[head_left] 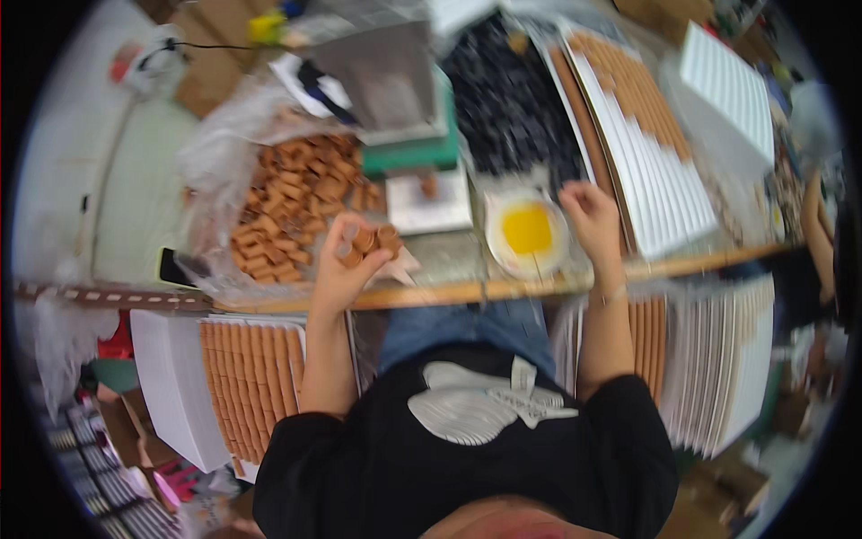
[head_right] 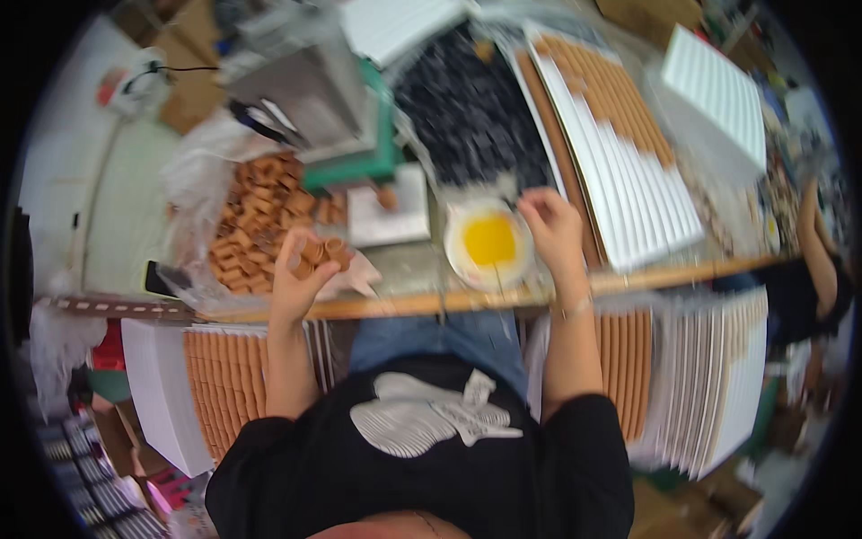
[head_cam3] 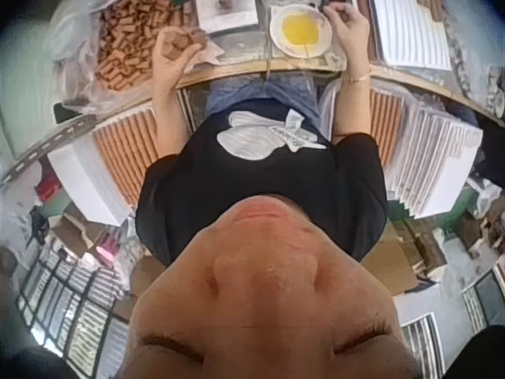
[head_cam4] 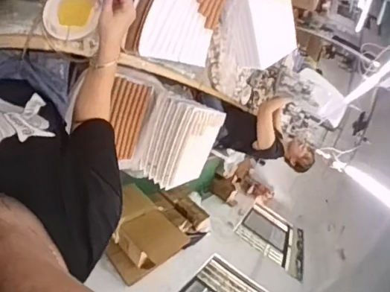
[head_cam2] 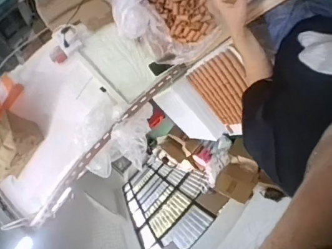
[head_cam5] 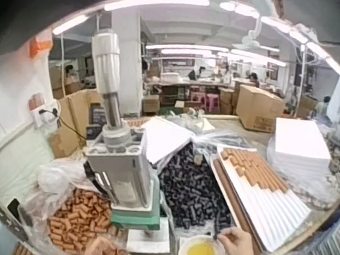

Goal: The recorder is gluing small cylindrical components onto rectangular pieces of material using a manual press and a yellow liquid adhesive.

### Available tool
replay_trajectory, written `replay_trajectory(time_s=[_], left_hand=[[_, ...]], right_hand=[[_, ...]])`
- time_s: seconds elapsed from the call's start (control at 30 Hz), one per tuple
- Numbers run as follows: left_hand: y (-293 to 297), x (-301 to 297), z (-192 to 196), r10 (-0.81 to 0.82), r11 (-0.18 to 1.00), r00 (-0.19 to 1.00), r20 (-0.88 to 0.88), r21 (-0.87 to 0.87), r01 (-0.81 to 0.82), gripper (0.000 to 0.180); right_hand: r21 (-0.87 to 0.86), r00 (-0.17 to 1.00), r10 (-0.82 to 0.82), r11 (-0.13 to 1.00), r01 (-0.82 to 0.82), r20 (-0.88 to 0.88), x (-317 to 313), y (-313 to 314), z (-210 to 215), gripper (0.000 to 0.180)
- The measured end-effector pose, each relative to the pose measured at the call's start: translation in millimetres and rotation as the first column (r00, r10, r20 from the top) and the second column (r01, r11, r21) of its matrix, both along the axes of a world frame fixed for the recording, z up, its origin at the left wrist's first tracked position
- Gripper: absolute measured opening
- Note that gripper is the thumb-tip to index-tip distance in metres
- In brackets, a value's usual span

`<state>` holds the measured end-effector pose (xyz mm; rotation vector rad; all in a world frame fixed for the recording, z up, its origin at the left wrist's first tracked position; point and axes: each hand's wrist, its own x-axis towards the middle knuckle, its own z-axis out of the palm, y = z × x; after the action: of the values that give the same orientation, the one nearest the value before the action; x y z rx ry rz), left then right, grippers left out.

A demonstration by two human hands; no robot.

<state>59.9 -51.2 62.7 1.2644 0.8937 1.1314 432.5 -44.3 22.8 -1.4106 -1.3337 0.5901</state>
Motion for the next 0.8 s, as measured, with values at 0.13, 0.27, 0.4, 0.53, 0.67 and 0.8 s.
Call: replay_trajectory(time_s=[0.13,0.27,0.4,0.53,0.67,0.8], left_hand=[[-1.2,59.3,-13.3,-0.114,0.994,0.988,-0.101,-0.015,0.113,0.040],[-5.8,96.4,-21.2,-0.122,0.984,0.978,-0.167,0.112,0.141,0.039],[-11.7,111.6,-17.9,-0.094,0.986,0.974,-0.206,0.113,0.120,0.039],[-11.7,113.3,-19.2,-0.039,0.977,0.957,-0.286,0.190,0.097,0.038],[-6.2,120.3,-22.2,-0.047,0.964,0.943,-0.330,0.232,0.129,0.038],[-2.9,132.1,-21.8,0.000,0.932,0.948,-0.317,0.344,0.115,0.031]], right_hand=[[0.023,0.996,-0.047,0.999,0.045,0.081,-1.3,-28.0,-8.6,0.006],[0.178,0.896,-0.073,0.984,-0.007,0.439,-14.4,-50.4,11.1,0.009],[0.198,0.775,-0.043,0.974,-0.106,0.630,-24.6,-55.2,11.8,0.011],[0.148,0.641,-0.048,0.983,-0.104,0.766,-29.3,-56.0,5.4,0.012],[0.183,0.927,0.008,0.980,-0.082,0.376,-43.2,-53.9,39.3,0.012],[0.227,0.941,0.090,0.959,-0.170,0.325,-58.1,-49.7,50.0,0.011]])
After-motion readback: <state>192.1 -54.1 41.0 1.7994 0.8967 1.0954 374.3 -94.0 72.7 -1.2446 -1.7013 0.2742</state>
